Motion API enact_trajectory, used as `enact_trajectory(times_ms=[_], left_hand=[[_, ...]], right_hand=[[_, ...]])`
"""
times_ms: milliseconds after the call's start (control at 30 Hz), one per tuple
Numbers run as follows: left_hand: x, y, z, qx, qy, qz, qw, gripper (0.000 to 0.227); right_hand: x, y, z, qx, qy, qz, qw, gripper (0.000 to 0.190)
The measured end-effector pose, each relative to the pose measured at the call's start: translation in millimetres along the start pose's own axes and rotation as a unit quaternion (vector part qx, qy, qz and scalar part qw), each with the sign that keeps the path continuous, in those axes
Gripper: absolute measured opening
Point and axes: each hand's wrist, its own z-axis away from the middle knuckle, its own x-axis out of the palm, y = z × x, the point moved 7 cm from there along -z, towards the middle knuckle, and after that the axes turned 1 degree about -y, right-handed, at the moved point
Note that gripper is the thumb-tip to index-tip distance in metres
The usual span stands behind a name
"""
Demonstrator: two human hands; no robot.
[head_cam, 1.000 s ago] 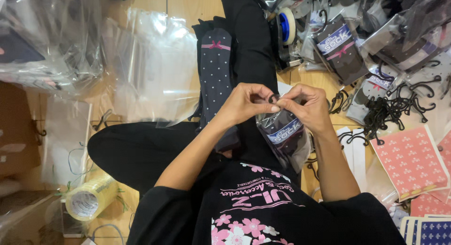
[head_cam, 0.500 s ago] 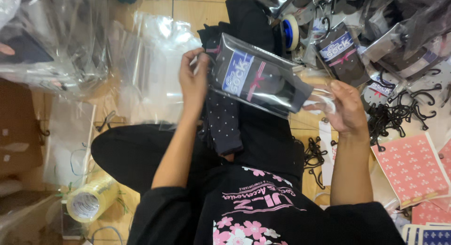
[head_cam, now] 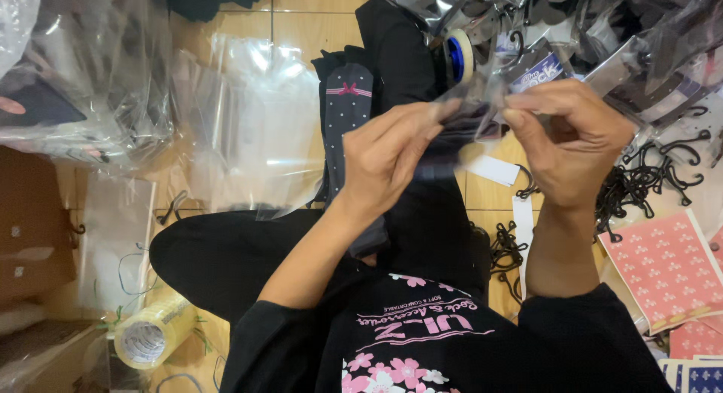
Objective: The person packages socks by placing them into plastic sleeves and applying adhesive labels.
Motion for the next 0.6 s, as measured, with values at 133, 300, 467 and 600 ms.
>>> enact_trajectory(times_ms=[133,300,467,600], left_hand=[[3,-20,30,0.012,-0.044,0.057,0.997,0.027],[38,-147,170,-0.489,0.012,0.08,0.869,0.019],[37,-171,173,-0.48,0.033,-0.013,0.876,0.019],[33,-162,160,-0.482,0.031,-0.022,0.875,0.021]], right_hand=[[4,62,36,0.044,-0.058,-0.088,0.994,0.014],[72,203,186,0.464,-0.065,-0.158,0.869,0.021],[50,259,160,0.437,-0.038,0.044,0.897,0.029],[36,313,141,0.302,0.044,0.234,0.923,0.03]])
